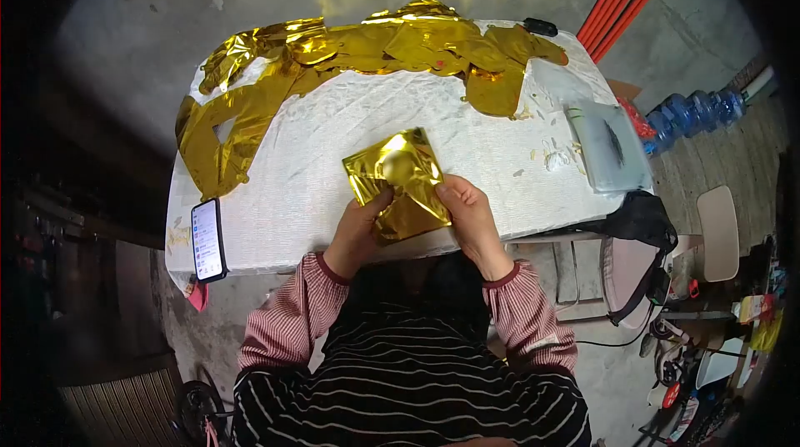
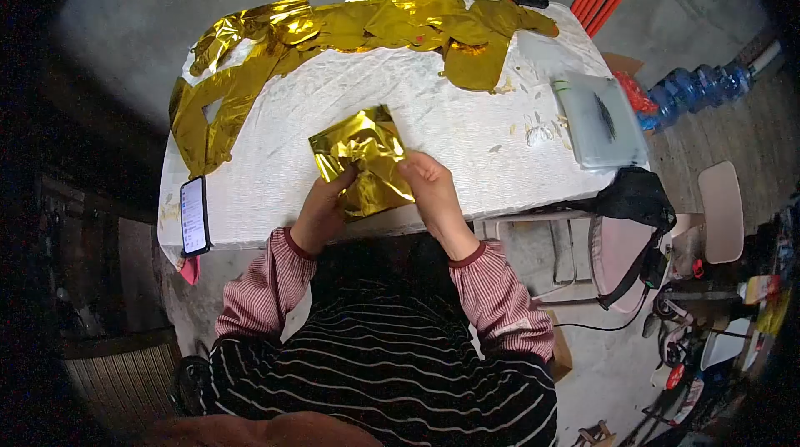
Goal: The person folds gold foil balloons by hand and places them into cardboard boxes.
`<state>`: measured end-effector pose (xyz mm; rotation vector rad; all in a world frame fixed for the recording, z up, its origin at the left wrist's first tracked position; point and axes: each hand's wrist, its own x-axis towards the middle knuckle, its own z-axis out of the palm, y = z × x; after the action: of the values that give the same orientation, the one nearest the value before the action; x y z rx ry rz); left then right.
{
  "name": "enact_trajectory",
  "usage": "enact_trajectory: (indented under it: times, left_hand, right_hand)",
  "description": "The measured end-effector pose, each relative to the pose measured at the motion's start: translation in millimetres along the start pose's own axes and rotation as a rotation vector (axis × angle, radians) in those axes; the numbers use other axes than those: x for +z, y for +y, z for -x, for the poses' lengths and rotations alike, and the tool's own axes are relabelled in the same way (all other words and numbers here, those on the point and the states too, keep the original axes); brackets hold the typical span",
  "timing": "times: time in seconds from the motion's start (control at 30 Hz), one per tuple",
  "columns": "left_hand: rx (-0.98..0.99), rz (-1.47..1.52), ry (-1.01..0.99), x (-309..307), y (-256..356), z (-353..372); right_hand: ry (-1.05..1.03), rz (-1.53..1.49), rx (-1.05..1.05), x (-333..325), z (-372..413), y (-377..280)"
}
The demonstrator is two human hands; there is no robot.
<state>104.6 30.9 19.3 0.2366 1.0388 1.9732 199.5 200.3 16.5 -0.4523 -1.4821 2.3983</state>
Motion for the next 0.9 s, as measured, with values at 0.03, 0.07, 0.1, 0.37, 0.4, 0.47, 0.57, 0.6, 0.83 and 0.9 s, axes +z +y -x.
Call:
enact_trajectory:
  times: [0.03,0.07,0.1,0.37,0.4,0.47,0.57,0.6,0.83,0.9]
  left_hand:
    - [-0.014,0.091,0.003,4,1,1]
    - [-0.014,0.092,0.002,7,1,2]
    - [0.026,0.106,0.007,9,0,3]
    - [0.06,0.189,-0.037,20,-13,9]
    - [0.083,0.119,-0.047,20,-12,12]
    - [0.111,0.051,-0.063,23,-7,19]
    - [0.461,-0.82,-0.141,29,-10,32]
    - [0.212,-0.299,-0.061,33,-21,33]
    - [0.186,-0.702,-0.002,33,-41,57]
    - [0.227,-0.646,0.015,34,-47,64]
  right_hand:
    - [0.0,0.0,-0.001,2,5,-5]
    - [0.036,0.005,0.013,6,15,-15]
    - [0.071,0.01,0.027,8,21,-19]
    - [0.104,-0.009,0.052,-2,31,-8]
    - [0.093,0.022,0.087,-2,33,-10]
    - [0.107,0.099,0.021,1,31,-15]
    - [0.094,0.279,-0.073,0,19,-25]
    - [0.058,0.385,-0.1,-1,13,-29]
    - [0.046,0.416,-0.081,3,-19,-13]
    - [0.075,0.497,-0.092,3,-18,-14]
